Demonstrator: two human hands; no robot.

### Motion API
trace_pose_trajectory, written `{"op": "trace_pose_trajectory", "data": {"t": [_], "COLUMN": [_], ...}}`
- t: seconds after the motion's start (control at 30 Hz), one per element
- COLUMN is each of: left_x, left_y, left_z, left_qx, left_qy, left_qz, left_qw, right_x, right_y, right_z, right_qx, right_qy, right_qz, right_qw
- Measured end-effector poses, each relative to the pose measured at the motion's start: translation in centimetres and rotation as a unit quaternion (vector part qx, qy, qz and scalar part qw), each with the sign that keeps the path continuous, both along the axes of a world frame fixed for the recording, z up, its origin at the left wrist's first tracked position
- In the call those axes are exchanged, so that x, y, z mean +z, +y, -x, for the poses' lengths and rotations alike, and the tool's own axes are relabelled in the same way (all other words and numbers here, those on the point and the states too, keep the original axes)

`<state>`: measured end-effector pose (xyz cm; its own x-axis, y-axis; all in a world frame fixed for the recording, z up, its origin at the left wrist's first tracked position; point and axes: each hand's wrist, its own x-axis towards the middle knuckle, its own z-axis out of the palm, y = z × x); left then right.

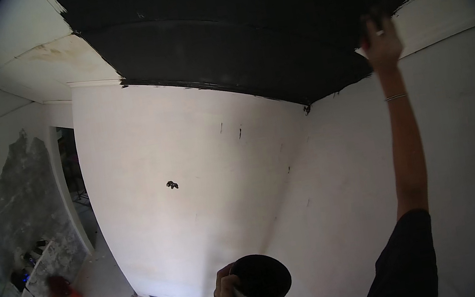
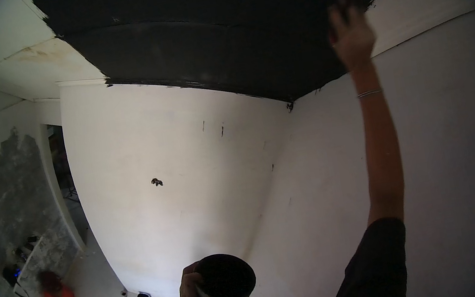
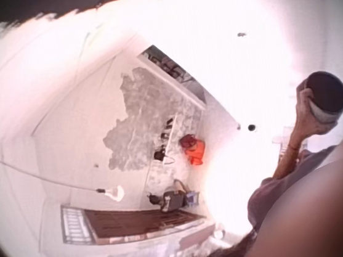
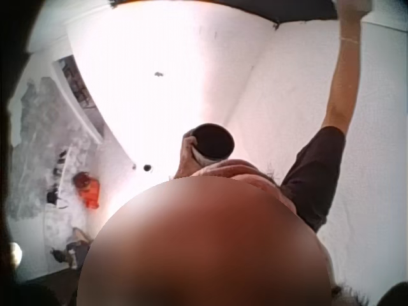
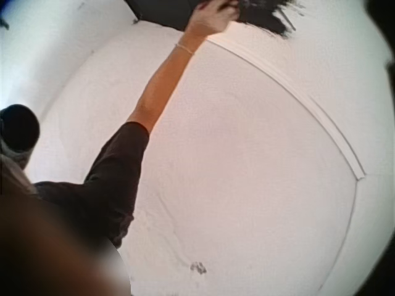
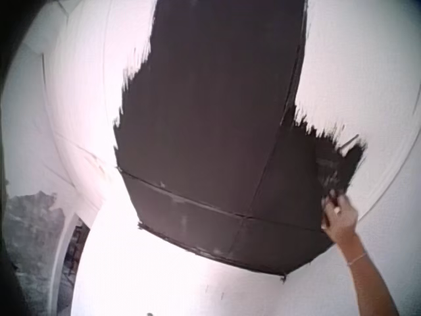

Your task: The person paints a white ceiling with black paint using a brush and a small paint can. They repeatedly dip the brush into the can and apply paint in long strokes across the ceiling surface.

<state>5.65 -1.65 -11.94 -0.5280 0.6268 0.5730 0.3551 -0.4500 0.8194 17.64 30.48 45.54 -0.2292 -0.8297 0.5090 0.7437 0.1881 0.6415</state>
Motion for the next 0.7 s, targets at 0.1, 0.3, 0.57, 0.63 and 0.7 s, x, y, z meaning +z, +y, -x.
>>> {"op": "trace_pose_trajectory", "data": {"t": [0.1,0.3,0.57,0.63,0.7], "left_x": [1.0,-0.5,-1.5,-0.5,0.7], "left_y": [-0.8,-0.1,-0.1,-1.0,-2.1], "left_z": [-0.1,-0.1,0.5,0.5,0.5], "left_qx": [0.037,-0.03,0.001,0.032,0.079], "left_qy": [0.085,-0.034,0.004,0.043,0.113], "left_qz": [0.005,-0.002,-0.013,-0.014,-0.004], "left_qw": [0.996,0.999,1.0,0.998,0.99], "right_x": [-5.0,-3.9,6.2,6.3,5.5], "right_y": [3.7,-1.7,-11.5,-10.5,-8.5], "right_z": [2.9,1.6,-10.6,-10.0,-7.6], "right_qx": [-0.047,0.032,0.139,0.252,0.294], "right_qy": [-0.052,-0.119,0.174,0.106,0.055], "right_qz": [0.066,0.105,0.014,0.016,0.004], "right_qw": [0.995,0.987,0.975,0.962,0.954]}}
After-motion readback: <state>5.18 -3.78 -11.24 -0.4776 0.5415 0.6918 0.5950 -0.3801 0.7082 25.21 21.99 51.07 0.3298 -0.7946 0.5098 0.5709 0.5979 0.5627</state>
